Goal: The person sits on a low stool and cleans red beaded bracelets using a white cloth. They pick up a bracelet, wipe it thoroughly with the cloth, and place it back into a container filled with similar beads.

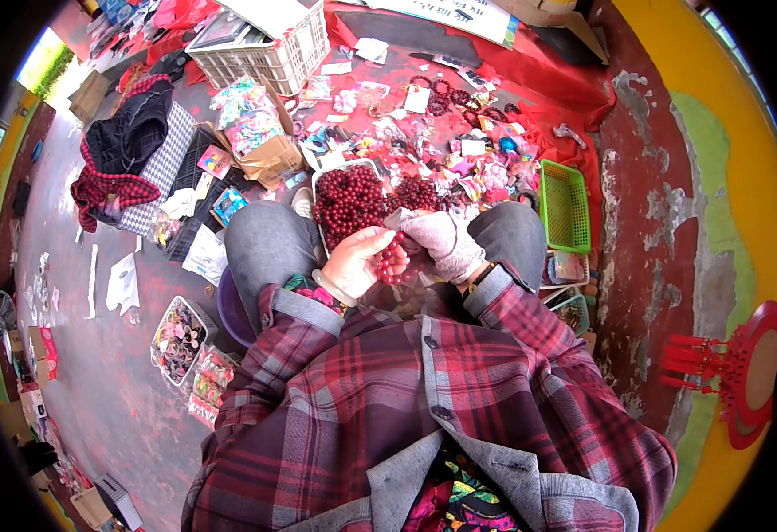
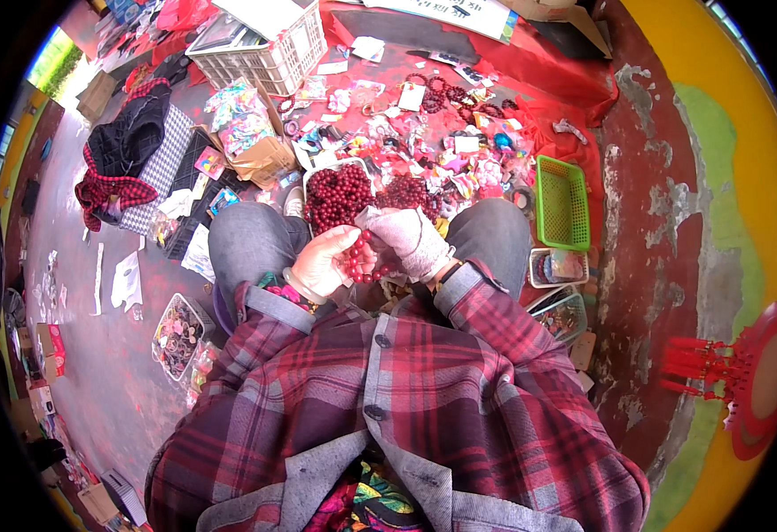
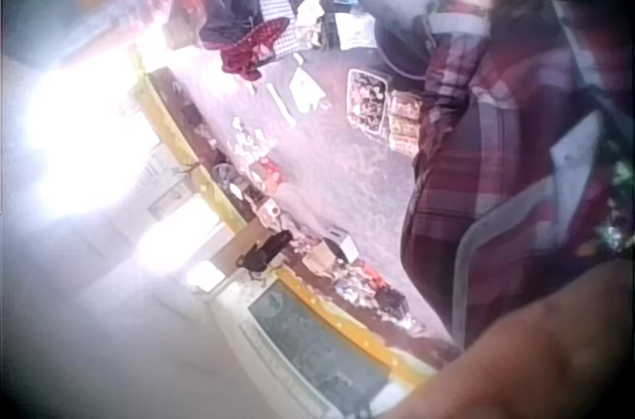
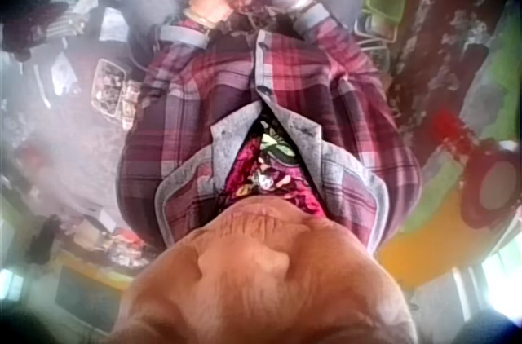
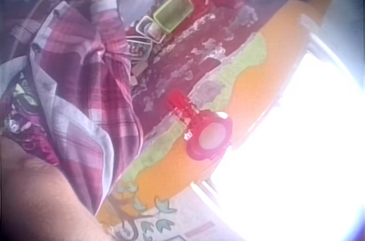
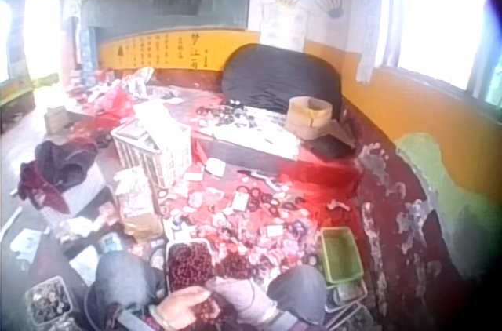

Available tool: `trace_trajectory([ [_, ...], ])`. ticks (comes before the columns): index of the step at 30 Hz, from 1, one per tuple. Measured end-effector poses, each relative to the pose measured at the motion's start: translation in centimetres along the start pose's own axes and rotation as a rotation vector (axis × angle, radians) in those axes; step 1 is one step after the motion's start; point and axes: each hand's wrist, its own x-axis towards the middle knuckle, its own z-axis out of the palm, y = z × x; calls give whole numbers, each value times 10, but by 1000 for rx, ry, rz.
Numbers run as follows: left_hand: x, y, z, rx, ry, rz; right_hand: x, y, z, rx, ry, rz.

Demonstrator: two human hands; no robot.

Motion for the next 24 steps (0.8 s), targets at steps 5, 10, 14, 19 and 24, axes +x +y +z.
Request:
trace_trajectory([
  [5,0,-6,0,103,34,5,4,3,-4,-746,73,-340],
  [10,6,-7,-11,-9,-65,79,11,-6,2,557,138,337],
  [14,6,-5,-12,-66,25,140,0,-12,2,368,77,309],
  [19,0,-2,-1,55,-20,6,2,-2,-3,-358,124,-103],
  [24,-1,-6,4,200,69,-30,10,3,-5,-995,-18,-326],
])
